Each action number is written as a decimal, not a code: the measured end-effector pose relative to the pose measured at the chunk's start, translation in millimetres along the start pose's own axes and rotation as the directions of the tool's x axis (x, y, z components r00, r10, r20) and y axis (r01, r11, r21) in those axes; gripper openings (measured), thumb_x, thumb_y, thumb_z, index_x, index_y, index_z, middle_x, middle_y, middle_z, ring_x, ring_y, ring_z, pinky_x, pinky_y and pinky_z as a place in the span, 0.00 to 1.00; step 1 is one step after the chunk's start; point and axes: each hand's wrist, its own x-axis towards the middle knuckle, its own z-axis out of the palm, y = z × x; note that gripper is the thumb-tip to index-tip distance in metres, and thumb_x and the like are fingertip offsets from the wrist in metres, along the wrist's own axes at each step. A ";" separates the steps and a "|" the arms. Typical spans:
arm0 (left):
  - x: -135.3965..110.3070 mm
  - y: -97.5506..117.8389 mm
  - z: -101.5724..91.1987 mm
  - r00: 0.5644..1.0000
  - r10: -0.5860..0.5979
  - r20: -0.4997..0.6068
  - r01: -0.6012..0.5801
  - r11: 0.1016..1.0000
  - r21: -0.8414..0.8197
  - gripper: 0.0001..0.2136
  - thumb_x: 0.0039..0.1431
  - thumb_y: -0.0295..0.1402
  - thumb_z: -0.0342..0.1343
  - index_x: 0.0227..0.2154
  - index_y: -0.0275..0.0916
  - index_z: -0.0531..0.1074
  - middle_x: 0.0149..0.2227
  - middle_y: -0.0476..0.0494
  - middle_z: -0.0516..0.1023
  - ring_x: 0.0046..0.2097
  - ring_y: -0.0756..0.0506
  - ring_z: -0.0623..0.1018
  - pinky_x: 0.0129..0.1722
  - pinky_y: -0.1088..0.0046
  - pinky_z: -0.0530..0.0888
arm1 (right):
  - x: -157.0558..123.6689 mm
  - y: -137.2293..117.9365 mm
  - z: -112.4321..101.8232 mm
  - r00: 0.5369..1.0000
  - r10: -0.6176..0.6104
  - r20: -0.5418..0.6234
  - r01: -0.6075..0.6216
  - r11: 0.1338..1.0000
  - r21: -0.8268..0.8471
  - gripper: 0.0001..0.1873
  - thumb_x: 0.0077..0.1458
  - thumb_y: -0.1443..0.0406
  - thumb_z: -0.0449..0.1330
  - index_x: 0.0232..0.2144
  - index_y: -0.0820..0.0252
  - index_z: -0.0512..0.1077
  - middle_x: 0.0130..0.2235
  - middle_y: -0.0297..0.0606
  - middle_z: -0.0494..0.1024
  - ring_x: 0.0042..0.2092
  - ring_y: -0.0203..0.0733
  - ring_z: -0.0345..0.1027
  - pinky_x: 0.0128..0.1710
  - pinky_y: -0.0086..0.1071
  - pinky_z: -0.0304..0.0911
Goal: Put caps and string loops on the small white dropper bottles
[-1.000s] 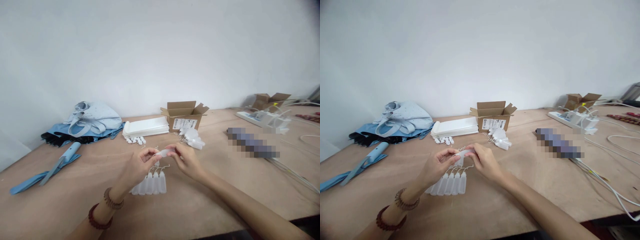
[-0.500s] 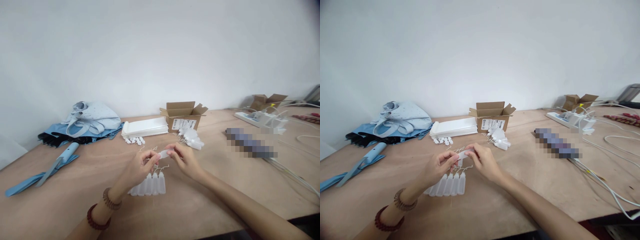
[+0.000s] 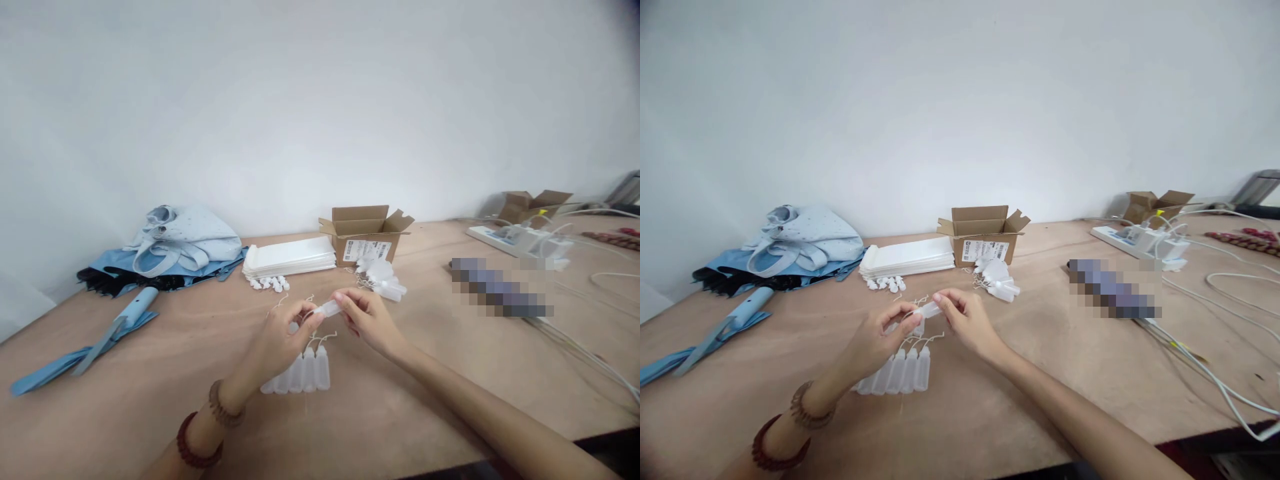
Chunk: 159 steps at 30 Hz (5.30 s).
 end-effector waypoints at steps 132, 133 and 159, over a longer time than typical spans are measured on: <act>24.8 -31.0 -29.0 0.951 -0.280 -0.130 0.145 0.778 -0.611 0.10 0.44 0.33 0.66 0.22 0.33 0.73 0.25 0.46 0.76 0.28 0.52 0.73 0.30 0.76 0.70 | -12.4 -7.7 -10.3 0.898 -0.158 0.411 0.392 0.711 -0.583 0.09 0.60 0.64 0.51 0.41 0.58 0.69 0.28 0.34 0.74 0.25 0.34 0.62 0.29 0.27 0.53; 23.6 -28.1 -24.6 0.956 -0.281 -0.088 0.169 0.768 -0.618 0.10 0.43 0.33 0.66 0.22 0.33 0.72 0.24 0.47 0.75 0.26 0.53 0.72 0.29 0.77 0.70 | -12.5 -6.2 -9.6 0.892 -0.175 0.416 0.410 0.698 -0.586 0.09 0.60 0.65 0.51 0.40 0.58 0.68 0.28 0.34 0.74 0.25 0.34 0.62 0.29 0.27 0.53; 14.8 -22.1 -10.0 0.970 -0.209 0.125 0.243 0.816 -0.524 0.10 0.43 0.34 0.67 0.29 0.36 0.77 0.29 0.47 0.77 0.32 0.50 0.74 0.35 0.74 0.70 | -3.8 -5.7 -15.1 0.878 0.039 0.477 -0.134 0.977 0.167 0.06 0.52 0.68 0.51 0.32 0.61 0.68 0.27 0.34 0.66 0.30 0.36 0.62 0.27 0.28 0.60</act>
